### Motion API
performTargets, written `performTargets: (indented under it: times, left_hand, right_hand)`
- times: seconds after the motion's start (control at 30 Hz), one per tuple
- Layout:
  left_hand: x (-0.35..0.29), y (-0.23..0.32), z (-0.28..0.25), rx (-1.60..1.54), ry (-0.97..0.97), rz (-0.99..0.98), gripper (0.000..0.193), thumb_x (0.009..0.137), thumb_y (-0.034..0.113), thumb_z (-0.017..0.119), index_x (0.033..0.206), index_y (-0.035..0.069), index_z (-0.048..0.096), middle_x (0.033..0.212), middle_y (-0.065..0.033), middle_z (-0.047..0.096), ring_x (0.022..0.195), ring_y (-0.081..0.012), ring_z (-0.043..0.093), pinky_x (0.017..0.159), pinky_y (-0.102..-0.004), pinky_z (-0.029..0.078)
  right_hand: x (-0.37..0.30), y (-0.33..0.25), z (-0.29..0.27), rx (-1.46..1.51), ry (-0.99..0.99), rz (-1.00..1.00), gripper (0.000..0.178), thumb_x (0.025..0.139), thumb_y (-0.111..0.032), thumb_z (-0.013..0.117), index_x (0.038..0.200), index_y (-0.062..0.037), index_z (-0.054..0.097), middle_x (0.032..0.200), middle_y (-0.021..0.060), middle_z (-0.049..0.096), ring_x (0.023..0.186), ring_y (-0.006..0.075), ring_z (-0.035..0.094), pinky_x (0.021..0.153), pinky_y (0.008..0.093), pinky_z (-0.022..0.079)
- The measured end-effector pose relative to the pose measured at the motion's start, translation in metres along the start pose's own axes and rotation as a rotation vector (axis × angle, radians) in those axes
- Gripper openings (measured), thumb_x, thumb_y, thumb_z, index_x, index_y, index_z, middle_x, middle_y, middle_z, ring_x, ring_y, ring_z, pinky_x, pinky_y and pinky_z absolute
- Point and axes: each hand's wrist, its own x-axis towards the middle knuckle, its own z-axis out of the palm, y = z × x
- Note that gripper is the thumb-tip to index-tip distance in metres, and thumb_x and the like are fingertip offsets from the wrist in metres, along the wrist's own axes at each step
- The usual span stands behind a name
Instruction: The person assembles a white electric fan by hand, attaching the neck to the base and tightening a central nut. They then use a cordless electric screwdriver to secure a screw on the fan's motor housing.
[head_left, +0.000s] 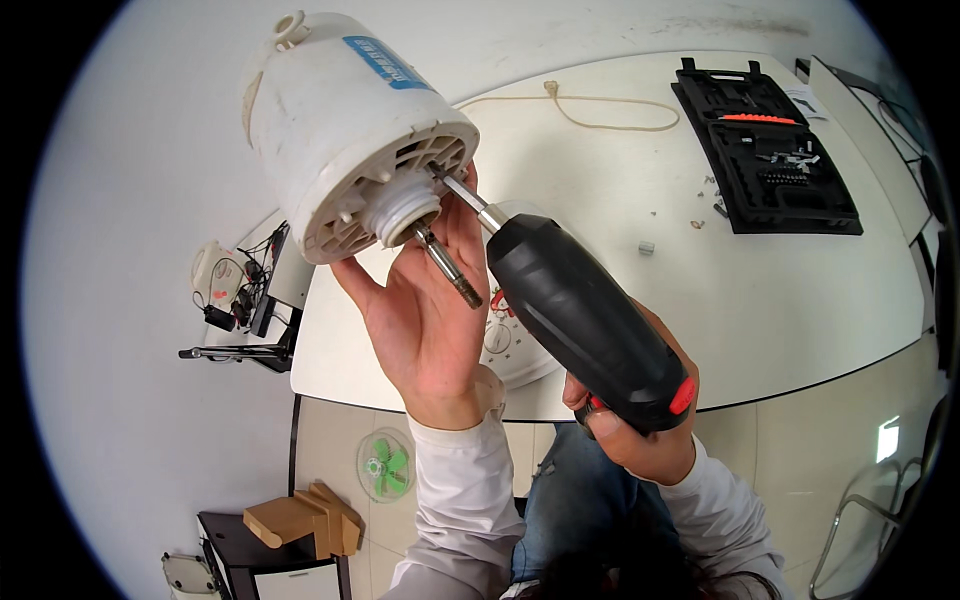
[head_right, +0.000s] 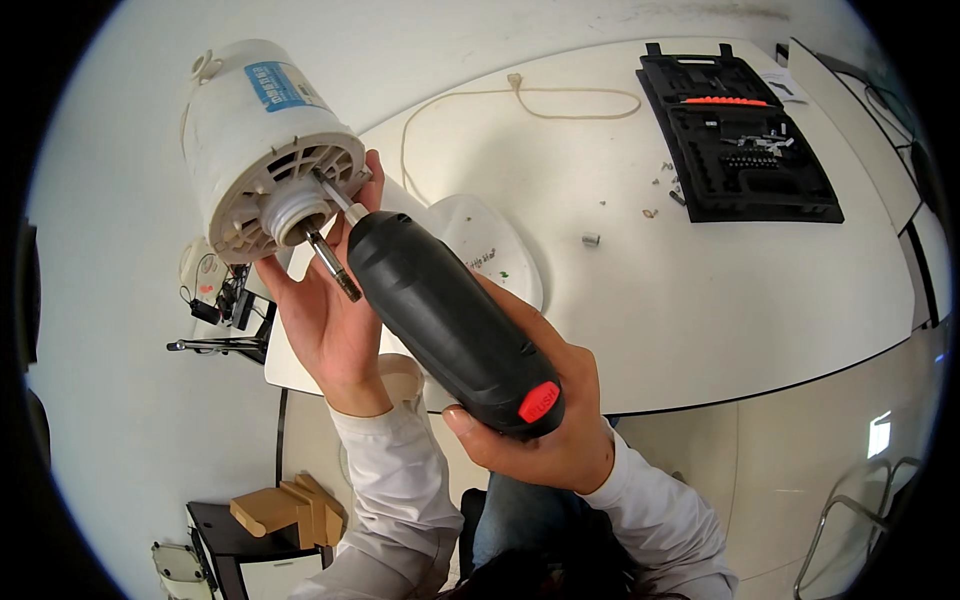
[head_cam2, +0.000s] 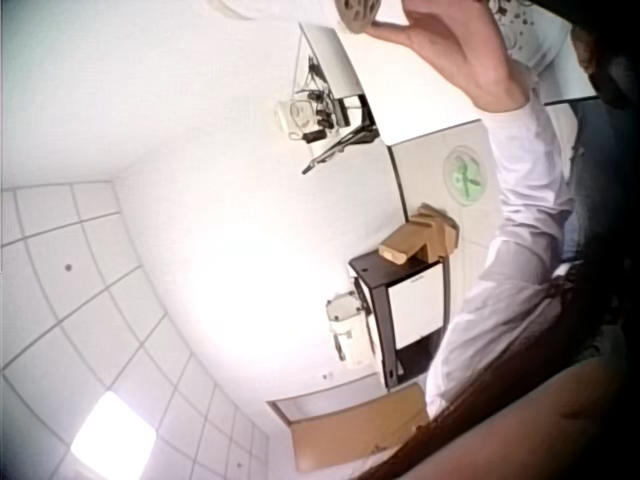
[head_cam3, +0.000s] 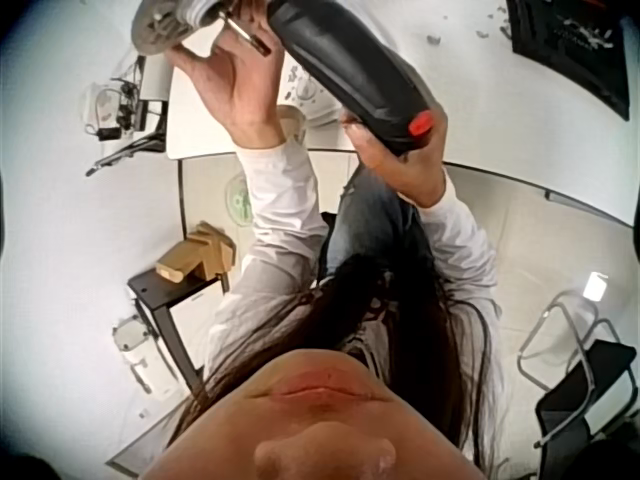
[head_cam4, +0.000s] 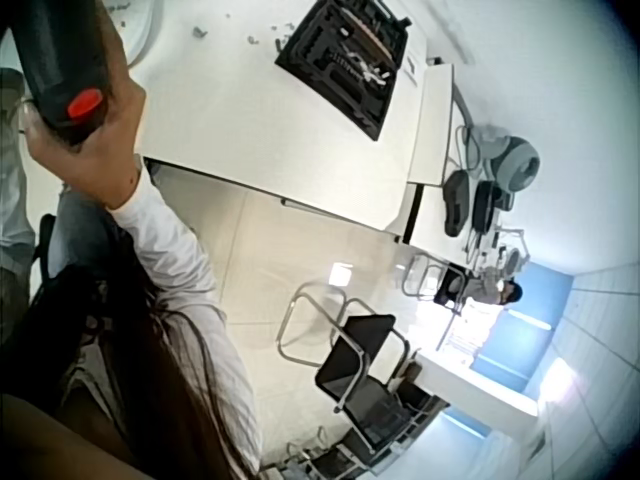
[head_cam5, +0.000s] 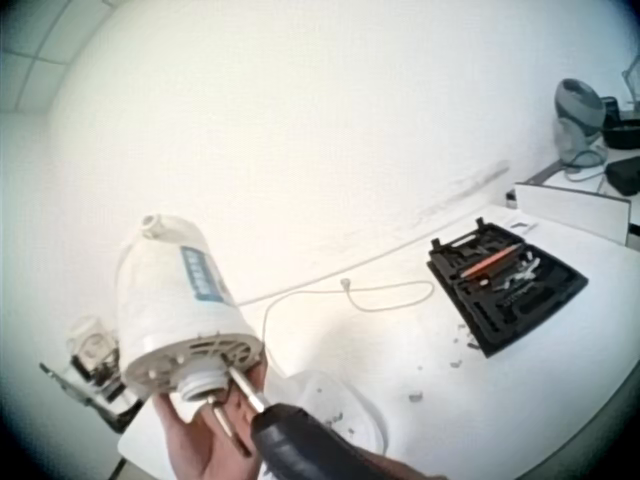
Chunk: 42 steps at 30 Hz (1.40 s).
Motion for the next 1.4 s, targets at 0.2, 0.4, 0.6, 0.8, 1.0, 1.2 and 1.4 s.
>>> performTargets:
  times: [0.2, 0.4, 0.6, 0.8, 1.0, 1.2, 1.4]
  left_hand:
    - [0.001, 0.001, -0.003, 0.030, -0.004, 0.022, 0.082, 0.089, 0.043, 0.056, 0.145, 0.004, 0.012, 0.150, -0.0210, 0.012, 0.141, -0.0336, 0.005, 0.111, -0.0543, 0.019]
    - [0.000, 0.000, -0.002, 0.020, 0.015, 0.027, 0.085, 0.088, 0.046, 0.056, 0.145, 0.002, 0.011, 0.149, -0.0241, 0.011, 0.141, -0.0344, 0.007, 0.111, -0.0534, 0.020]
    - [-0.012, -0.022, 0.000, 0.362, 0.110, 0.134, 0.081, 0.088, 0.052, 0.053, 0.141, -0.001, 0.022, 0.145, -0.0247, 0.022, 0.138, -0.0328, 0.018, 0.109, -0.0457, 0.027]
    - [-0.035, -0.039, -0.013, 1.264, 0.300, 0.433, 0.050, 0.096, 0.045, 0.042, 0.112, -0.002, 0.049, 0.106, -0.0100, 0.054, 0.098, -0.0166, 0.049, 0.084, -0.0296, 0.038]
    - [-0.033, -0.049, 0.003, 1.573, 0.266, 0.501, 0.033, 0.099, 0.024, 0.043, 0.076, 0.001, 0.050, 0.074, -0.0026, 0.052, 0.065, -0.0090, 0.044, 0.060, -0.0224, 0.036]
    - [-0.026, -0.053, 0.012, 1.494, 0.323, 0.431, 0.036, 0.098, 0.026, 0.043, 0.071, 0.003, 0.048, 0.064, -0.0004, 0.046, 0.057, -0.0074, 0.039, 0.053, -0.0221, 0.033]
    - [-0.025, -0.050, 0.021, 1.411, 0.331, 0.414, 0.039, 0.097, 0.031, 0.045, 0.070, 0.004, 0.049, 0.061, -0.0009, 0.045, 0.052, -0.0083, 0.038, 0.051, -0.0223, 0.033]
  right_hand:
    - [-0.001, 0.008, -0.002, 0.031, -0.019, -0.084, 0.075, 0.070, -0.009, 0.068, 0.136, 0.0045, 0.035, 0.106, 0.0117, 0.063, 0.082, 0.0098, 0.060, 0.078, 0.0240, 0.046]
    - [0.002, 0.007, -0.002, -0.008, -0.032, -0.077, 0.075, 0.071, -0.008, 0.068, 0.136, 0.0041, 0.035, 0.106, 0.0112, 0.063, 0.083, 0.0099, 0.060, 0.079, 0.0246, 0.046]
    - [0.001, 0.006, 0.001, 0.020, -0.011, -0.054, 0.076, 0.070, -0.009, 0.068, 0.136, 0.0041, 0.034, 0.112, 0.0128, 0.060, 0.093, 0.0115, 0.059, 0.083, 0.0250, 0.045]
    - [0.001, 0.004, 0.002, -0.024, -0.018, -0.070, 0.075, 0.070, -0.009, 0.068, 0.136, 0.0045, 0.035, 0.115, 0.0144, 0.059, 0.096, 0.0128, 0.059, 0.085, 0.0252, 0.045]
    - [0.000, -0.001, 0.004, -0.018, 0.007, -0.045, 0.074, 0.070, -0.009, 0.068, 0.135, 0.0054, 0.035, 0.114, 0.0152, 0.059, 0.095, 0.0142, 0.060, 0.084, 0.0258, 0.045]
    - [0.003, -0.012, 0.008, -0.004, 0.015, -0.050, 0.072, 0.071, -0.008, 0.069, 0.133, 0.0065, 0.036, 0.113, 0.0159, 0.059, 0.098, 0.0151, 0.060, 0.087, 0.0271, 0.045]
    - [0.005, -0.020, 0.014, 0.004, 0.022, -0.045, 0.070, 0.071, -0.005, 0.069, 0.132, 0.0075, 0.037, 0.113, 0.0172, 0.059, 0.101, 0.0177, 0.060, 0.087, 0.0282, 0.045]
